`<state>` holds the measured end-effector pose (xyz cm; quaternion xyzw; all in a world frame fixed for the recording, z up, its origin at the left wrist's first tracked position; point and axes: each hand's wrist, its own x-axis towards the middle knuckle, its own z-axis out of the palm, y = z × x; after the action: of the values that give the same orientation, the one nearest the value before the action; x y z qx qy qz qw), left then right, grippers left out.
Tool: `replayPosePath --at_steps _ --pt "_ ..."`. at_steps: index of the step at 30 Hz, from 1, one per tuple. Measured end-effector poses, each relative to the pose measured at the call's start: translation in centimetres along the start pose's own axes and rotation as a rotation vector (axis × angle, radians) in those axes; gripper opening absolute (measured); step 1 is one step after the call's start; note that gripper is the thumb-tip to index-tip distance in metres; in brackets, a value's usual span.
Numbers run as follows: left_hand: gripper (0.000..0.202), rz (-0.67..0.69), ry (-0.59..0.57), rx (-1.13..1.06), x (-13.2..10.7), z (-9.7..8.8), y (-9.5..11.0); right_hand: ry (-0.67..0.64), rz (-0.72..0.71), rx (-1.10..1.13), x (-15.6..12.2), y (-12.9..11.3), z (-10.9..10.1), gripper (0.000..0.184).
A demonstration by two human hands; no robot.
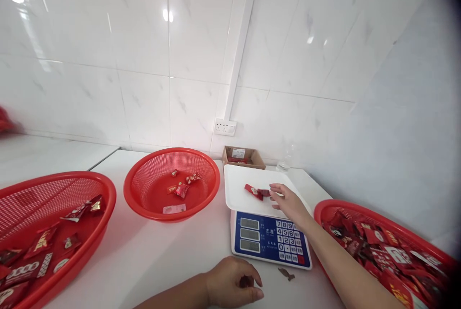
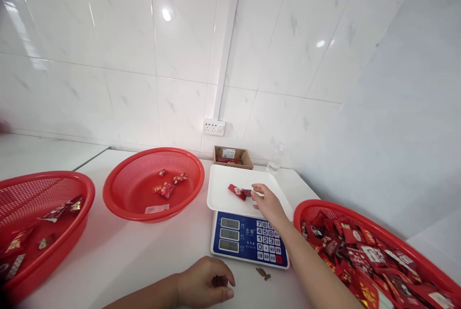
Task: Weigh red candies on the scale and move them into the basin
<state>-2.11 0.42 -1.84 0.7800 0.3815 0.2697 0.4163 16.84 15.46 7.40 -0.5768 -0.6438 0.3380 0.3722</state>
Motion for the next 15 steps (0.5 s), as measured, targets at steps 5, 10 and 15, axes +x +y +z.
replayPosePath --at_steps 5,10,15 --pt "0.031 0.003 -0.005 -0.004 0.1 -0.1 0.1 -0.041 -0.134 -0.218 -1.1 0.0 -0.3 0.022" --pt "0.032 -0.019 -0.016 -0.009 0.0 -0.3 0.4 -0.057 -0.241 -0.352 -2.2 0.3 -1.7 0.032" --pt "0.033 -0.020 -0.033 0.006 -0.1 -0.1 0.1 0.141 -0.156 -0.556 -2.4 2.6 -7.0 0.038"
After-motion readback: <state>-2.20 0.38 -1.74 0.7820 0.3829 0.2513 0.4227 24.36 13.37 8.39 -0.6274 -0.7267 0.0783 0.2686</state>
